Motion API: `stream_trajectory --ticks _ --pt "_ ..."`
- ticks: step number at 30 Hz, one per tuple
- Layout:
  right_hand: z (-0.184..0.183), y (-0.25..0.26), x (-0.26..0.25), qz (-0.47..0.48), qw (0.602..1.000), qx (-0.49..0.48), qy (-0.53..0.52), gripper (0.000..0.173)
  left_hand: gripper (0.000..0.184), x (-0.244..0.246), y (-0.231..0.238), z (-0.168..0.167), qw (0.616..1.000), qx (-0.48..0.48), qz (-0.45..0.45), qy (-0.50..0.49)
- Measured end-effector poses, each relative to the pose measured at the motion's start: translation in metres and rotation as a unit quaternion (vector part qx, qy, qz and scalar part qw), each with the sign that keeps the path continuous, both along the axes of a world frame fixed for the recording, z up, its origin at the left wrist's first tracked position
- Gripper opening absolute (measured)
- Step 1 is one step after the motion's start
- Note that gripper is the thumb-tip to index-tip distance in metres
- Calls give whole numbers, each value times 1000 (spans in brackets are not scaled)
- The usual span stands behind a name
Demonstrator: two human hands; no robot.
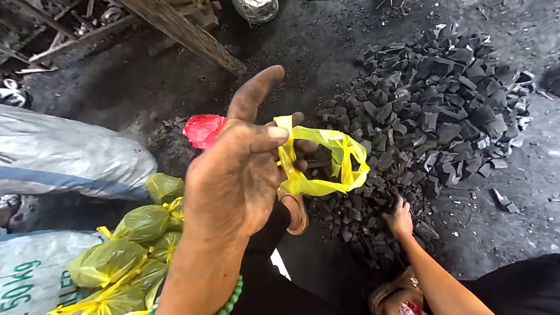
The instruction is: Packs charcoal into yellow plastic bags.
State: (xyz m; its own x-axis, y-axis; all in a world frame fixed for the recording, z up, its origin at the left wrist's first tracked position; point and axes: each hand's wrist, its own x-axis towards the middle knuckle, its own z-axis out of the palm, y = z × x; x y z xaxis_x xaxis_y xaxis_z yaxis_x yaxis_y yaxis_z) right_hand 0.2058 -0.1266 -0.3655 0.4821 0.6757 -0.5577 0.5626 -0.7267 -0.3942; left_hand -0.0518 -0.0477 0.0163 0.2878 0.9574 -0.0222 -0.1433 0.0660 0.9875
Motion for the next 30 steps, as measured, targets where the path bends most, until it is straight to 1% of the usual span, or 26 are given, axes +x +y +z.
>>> stream_trajectory --ticks 3,5,6,7,9,10,12,13,15,17,19,20,21,22,23,24,25,26,29,30 --pt "-6 -1 5 -9 1000 -1 6 89 52 -10 -2 1 1000 -10 10 -13" --pt "-6 9 4 -51 999 2 16 89 50 -14 -3 0 1000 -12 21 -11" --pt "-5 12 3 -72 997 17 30 87 49 -17 -3 -2 1000 -12 19 -11" --pt "-3 13 3 -90 994 43 46 80 48 -18 -2 -3 1000 -15 24 -9" --pt "0 14 8 -126 982 107 86 60 48 -15 4 -4 999 -23 43 10" --pt "5 14 12 -149 973 138 112 53 47 -12 6 -5 998 -30 47 16" --pt "25 17 15 -205 941 199 182 48 46 -7 6 -9 998 -47 32 20" --pt "41 22 16 -225 920 234 220 46 48 -2 7 -13 998 -53 20 22" --pt "79 33 18 -228 875 298 307 46 56 10 11 -21 998 -65 -13 22" --pt "128 43 11 -166 829 371 383 44 61 22 9 -28 995 -71 -53 36" --pt "179 51 -5 -37 786 456 416 47 63 31 7 -31 991 -84 -90 51" --pt "198 54 -15 52 778 490 389 48 64 34 6 -32 989 -88 -107 55" --pt "211 57 -25 148 779 515 325 48 65 37 6 -33 987 -90 -121 52" --pt "217 61 -34 235 784 525 234 46 65 39 6 -33 986 -91 -132 44" --pt "220 63 -42 312 791 508 140 42 65 41 6 -33 985 -92 -142 37" --pt "219 64 -46 381 800 459 67 38 64 42 6 -34 984 -92 -149 29" --pt "219 62 -48 432 809 398 28 38 62 42 5 -34 984 -95 -150 21" --pt "219 60 -45 461 814 354 13 41 60 42 5 -33 984 -99 -148 19" --pt "225 49 -20 458 813 358 31 41 51 40 6 -31 984 -122 -125 31" --pt "232 41 -8 459 822 336 34 42 49 39 8 -33 983 -127 -125 36"
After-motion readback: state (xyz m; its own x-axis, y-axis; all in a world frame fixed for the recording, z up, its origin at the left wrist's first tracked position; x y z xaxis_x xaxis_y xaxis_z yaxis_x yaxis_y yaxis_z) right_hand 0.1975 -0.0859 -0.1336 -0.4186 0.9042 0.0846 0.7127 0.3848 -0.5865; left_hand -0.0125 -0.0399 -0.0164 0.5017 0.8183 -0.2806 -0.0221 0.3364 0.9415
